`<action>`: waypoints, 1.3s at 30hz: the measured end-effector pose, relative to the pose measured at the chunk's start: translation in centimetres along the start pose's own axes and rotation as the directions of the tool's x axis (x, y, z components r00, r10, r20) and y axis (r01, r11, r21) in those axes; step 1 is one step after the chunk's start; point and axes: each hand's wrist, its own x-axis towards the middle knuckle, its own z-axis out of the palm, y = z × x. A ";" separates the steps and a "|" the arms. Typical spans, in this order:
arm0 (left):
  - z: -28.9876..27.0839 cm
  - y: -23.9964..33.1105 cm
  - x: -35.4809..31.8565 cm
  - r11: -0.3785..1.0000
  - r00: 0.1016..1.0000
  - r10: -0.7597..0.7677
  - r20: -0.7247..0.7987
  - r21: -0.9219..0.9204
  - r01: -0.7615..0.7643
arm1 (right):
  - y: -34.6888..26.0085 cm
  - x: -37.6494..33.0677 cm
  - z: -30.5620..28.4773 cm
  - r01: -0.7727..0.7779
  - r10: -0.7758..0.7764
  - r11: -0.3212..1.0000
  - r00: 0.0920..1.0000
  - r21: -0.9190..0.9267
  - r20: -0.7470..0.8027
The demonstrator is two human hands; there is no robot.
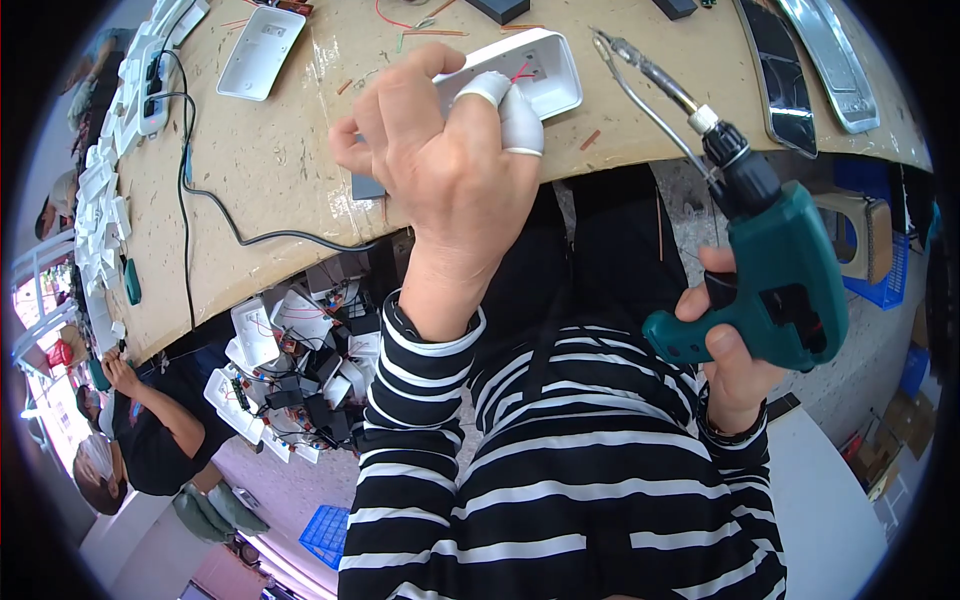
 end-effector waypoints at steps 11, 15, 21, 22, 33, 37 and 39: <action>1.5 -0.1 -0.1 0.992 0.998 -0.032 0.050 -0.118 0.038 | 0.7 -1.0 -0.5 -0.137 0.145 0.988 0.982 -0.076 0.123; 1.6 -0.1 0.1 0.995 0.999 -0.022 0.043 -0.098 0.027 | 1.1 -0.9 -0.5 -0.108 0.122 0.990 0.979 -0.092 0.164; 1.6 -0.2 0.0 0.993 0.998 -0.021 0.053 -0.114 0.027 | 1.3 -0.7 -0.2 -0.108 0.123 0.989 0.981 -0.103 0.148; 1.6 -0.2 0.0 0.993 0.998 -0.022 0.053 -0.115 0.028 | 1.3 -0.7 -0.2 -0.112 0.129 0.987 0.981 -0.118 0.145; 1.5 -0.2 0.1 0.992 0.997 -0.016 0.072 -0.125 0.025 | 1.3 0.3 0.6 -0.099 0.124 0.979 0.983 -0.176 0.135; 1.5 -0.3 0.0 0.991 0.997 -0.022 0.078 -0.130 0.032 | 1.4 0.6 0.9 -0.094 0.115 0.981 0.986 -0.170 0.118; 1.5 -0.3 0.0 0.990 0.997 -0.022 0.075 -0.134 0.032 | 1.4 0.8 1.2 -0.092 0.112 0.982 0.988 -0.166 0.111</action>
